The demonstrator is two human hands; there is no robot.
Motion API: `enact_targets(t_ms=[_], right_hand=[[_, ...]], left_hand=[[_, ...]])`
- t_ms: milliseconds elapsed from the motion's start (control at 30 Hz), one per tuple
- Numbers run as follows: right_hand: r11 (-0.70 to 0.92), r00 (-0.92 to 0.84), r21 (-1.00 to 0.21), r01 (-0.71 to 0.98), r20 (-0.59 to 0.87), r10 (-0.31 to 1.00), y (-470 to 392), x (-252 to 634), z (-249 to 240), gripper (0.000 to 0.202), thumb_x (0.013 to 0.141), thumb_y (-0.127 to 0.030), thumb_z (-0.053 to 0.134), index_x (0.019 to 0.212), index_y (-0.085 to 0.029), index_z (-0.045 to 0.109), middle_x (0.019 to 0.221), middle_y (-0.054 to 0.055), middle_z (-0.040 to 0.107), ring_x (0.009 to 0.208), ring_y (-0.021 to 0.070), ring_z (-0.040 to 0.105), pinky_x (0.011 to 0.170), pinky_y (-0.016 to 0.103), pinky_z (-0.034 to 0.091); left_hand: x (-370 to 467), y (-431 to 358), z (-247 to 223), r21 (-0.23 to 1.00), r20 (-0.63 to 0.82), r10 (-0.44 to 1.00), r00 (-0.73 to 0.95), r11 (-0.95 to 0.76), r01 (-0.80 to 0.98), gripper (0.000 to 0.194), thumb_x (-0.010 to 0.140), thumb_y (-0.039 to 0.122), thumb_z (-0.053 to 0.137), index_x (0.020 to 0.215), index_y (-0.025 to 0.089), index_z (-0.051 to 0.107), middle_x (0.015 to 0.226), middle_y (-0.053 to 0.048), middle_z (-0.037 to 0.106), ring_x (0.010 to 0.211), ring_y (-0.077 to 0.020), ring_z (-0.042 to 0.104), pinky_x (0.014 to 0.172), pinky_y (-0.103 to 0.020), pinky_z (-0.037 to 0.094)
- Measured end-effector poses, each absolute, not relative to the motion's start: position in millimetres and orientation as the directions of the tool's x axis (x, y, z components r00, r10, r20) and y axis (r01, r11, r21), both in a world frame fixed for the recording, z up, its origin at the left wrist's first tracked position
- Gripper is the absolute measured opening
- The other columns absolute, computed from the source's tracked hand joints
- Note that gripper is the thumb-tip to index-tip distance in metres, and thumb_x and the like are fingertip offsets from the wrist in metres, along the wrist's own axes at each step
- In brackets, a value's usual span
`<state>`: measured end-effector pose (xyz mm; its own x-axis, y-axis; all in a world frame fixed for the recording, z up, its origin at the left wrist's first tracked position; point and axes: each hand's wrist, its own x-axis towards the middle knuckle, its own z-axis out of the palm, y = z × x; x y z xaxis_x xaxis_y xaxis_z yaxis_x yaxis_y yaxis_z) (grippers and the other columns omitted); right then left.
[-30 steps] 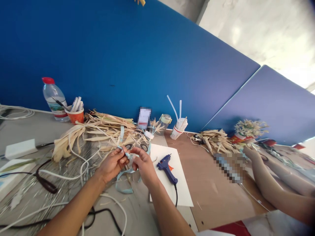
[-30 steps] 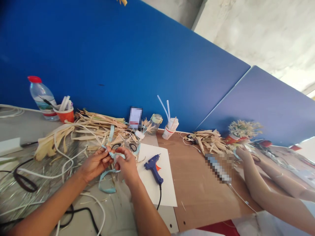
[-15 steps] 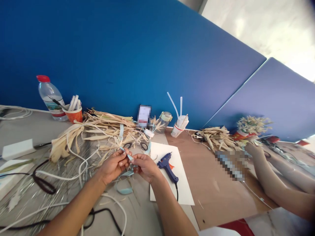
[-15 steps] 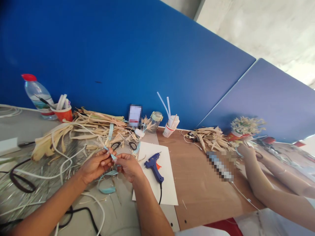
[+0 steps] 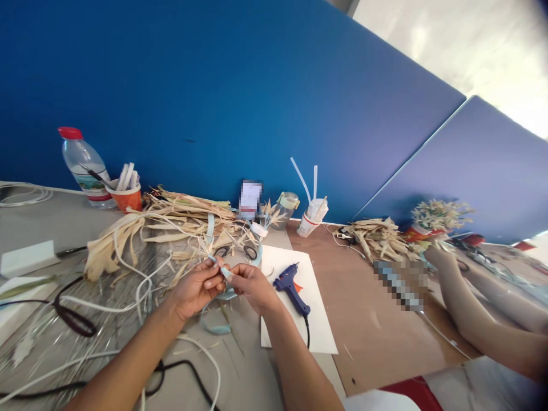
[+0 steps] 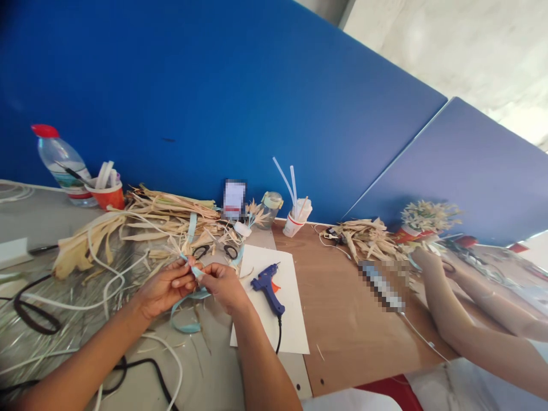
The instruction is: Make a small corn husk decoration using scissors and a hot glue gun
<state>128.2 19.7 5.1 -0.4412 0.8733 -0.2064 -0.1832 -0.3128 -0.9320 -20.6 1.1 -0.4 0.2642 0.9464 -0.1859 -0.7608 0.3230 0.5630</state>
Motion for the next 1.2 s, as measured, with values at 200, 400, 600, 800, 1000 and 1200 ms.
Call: enact_targets(t_ms=[200,400,600,800,1000,1200], right_hand=[[-0.324,-0.427,-0.915,-0.238,-0.201,0.881,20.6,132.5,4.3,0.019,0.059,-0.028,0.07,0.059,-0.016,0.056,0.051,-0.006,0.046,0.044,0.0056,0.033,0.047,0.022,0.022],[-0.18,-0.306,-0.976,-0.12,-0.136,0.942,18.0,131.1,4.7,0.018,0.061,-0.031,0.069,0.058,-0.016,0.058,0.047,-0.007,0.042,0.045,0.0063,0.029,0.047,0.022,0.021],[-0.166,-0.249,-0.985,-0.034,-0.153,0.956,15.4,130.9,6.9,0.016,0.062,-0.031,0.066,0.06,-0.016,0.06,0.047,-0.006,0.045,0.045,0.007,0.031,0.047,0.022,0.022],[-0.19,-0.242,-0.981,-0.034,-0.176,0.954,12.3,129.9,9.2,0.014,0.061,-0.03,0.066,0.063,-0.016,0.062,0.049,-0.005,0.05,0.046,0.0081,0.036,0.048,0.022,0.027],[-0.108,-0.2,-0.993,0.056,-0.117,0.973,12.1,129.2,10.4,0.01,0.063,-0.026,0.063,0.064,-0.016,0.062,0.054,-0.004,0.054,0.051,0.0096,0.042,0.056,0.024,0.035],[-0.012,-0.201,-0.982,0.19,-0.051,0.978,12.3,128.6,9.9,0.009,0.066,-0.026,0.059,0.065,-0.017,0.061,0.058,-0.003,0.056,0.055,0.0119,0.047,0.056,0.024,0.037]], left_hand=[[-22.5,2.8,-3.1,0.62,-0.177,0.921,0.346,0.377,-0.688,0.007,0.074,0.012,0.067,0.075,0.012,0.06,0.049,0.007,0.044,0.039,-0.0017,0.038,0.052,-0.02,0.046],[-23.9,7.2,-8.3,0.665,-0.243,0.919,0.31,0.39,-0.637,0.01,0.071,0.014,0.07,0.076,0.013,0.061,0.046,0.008,0.044,0.039,-0.0034,0.04,0.05,-0.02,0.044],[-22.1,4.4,-6.4,0.707,-0.222,0.932,0.286,0.356,-0.611,0.014,0.07,0.017,0.072,0.079,0.01,0.064,0.053,0.002,0.053,0.046,-0.0065,0.048,0.054,-0.022,0.046],[-19.6,2.5,-2.8,0.696,-0.208,0.942,0.262,0.331,-0.637,0.017,0.072,0.025,0.071,0.079,0.011,0.066,0.055,0.001,0.054,0.05,-0.0083,0.05,0.055,-0.023,0.047],[-17.2,4.7,-5.4,0.709,-0.221,0.958,0.186,0.288,-0.644,0.016,0.07,0.02,0.073,0.08,0.01,0.066,0.061,0.0,0.056,0.05,-0.0061,0.049,0.054,-0.02,0.046],[-18.3,4.9,-3.9,0.694,-0.202,0.96,0.192,0.279,-0.664,0.014,0.072,0.022,0.072,0.077,0.011,0.066,0.054,0.002,0.052,0.051,-0.0073,0.049,0.056,-0.02,0.047]])
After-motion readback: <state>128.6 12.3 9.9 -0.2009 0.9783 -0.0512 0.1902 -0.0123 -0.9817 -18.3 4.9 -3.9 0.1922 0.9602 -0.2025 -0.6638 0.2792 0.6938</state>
